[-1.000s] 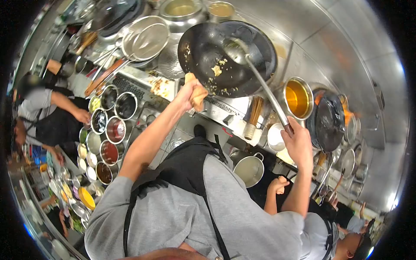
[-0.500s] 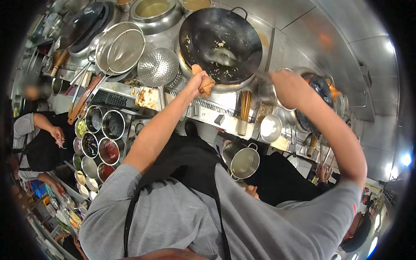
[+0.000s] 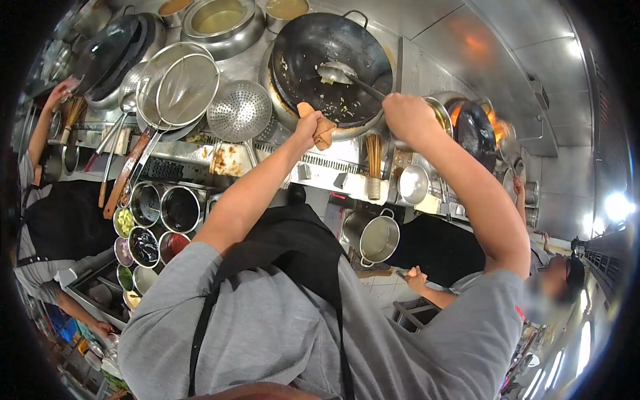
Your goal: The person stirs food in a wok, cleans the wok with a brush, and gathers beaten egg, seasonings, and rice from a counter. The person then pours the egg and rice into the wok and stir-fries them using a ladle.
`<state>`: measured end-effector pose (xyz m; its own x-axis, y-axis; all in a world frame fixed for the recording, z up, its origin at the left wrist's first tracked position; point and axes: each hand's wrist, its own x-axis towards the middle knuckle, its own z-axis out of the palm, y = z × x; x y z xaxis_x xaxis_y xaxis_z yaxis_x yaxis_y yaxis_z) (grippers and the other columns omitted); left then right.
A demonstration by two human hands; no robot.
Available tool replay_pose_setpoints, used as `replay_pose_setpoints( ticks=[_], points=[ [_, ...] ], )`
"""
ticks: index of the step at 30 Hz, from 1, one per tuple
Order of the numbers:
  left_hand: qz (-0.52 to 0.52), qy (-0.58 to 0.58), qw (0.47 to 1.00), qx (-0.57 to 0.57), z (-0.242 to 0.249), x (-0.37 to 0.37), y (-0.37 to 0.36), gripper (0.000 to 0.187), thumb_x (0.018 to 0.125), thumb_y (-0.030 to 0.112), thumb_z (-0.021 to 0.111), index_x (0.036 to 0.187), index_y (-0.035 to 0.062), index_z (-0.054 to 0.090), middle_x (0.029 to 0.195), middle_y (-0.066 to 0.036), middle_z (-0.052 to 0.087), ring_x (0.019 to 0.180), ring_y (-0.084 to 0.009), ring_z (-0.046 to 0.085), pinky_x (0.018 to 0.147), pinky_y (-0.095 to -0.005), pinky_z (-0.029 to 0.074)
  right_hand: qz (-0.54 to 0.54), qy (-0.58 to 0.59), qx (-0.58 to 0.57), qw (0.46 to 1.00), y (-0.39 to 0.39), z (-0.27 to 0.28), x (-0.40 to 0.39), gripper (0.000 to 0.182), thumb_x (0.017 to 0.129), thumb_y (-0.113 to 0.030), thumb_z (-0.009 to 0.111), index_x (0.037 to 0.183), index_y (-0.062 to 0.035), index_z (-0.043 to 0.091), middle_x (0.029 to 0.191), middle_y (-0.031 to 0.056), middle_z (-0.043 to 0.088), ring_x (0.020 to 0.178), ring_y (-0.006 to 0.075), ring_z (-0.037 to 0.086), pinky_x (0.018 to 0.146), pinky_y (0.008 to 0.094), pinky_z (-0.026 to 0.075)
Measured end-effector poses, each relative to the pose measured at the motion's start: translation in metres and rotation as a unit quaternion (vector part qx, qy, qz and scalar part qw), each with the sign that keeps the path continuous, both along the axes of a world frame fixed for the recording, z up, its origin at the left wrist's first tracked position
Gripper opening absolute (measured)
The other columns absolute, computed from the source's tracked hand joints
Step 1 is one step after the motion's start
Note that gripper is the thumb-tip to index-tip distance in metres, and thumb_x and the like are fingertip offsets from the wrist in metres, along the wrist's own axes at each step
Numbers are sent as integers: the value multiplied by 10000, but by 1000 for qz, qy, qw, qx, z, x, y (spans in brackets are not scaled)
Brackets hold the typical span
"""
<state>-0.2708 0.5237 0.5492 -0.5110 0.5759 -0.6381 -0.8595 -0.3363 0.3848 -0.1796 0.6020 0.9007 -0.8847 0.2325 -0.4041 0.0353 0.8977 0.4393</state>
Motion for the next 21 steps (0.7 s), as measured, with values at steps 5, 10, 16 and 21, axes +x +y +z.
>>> replay_pose_setpoints(
  ticks=[5,10,16,21],
  points=[
    [-20,6,1000,-14,0,-10,1,233,803,75,650,971,-69,578,881,-143,635,728,-255,679,636,-396,573,13,-88,34,995,-47,41,12,167,883,-65,538,950,24,662,953,201,713,890,331,722,750,413,593],
    [-50,15,999,-9,13,-5,-3,246,855,92,620,1028,-66,547,935,-157,644,741,-275,698,640,-404,596,-29,45,-5,999,-6,-27,-21,164,876,-52,542,956,21,664,936,202,717,876,327,725,750,408,590],
    [-48,1,998,-42,22,-8,-12,250,818,76,646,993,-87,575,907,-160,660,750,-276,702,658,-405,601,50,-17,19,998,-33,2,-7,149,875,-72,569,933,31,658,896,183,724,831,315,732,712,396,594],
    [-121,14,992,3,26,-12,-29,303,890,199,677,1054,-38,582,943,-145,672,785,-277,711,674,-402,608,42,-19,29,999,-10,-5,-23,155,877,-78,571,949,32,651,884,176,725,825,314,733,704,393,596]
  ],
)
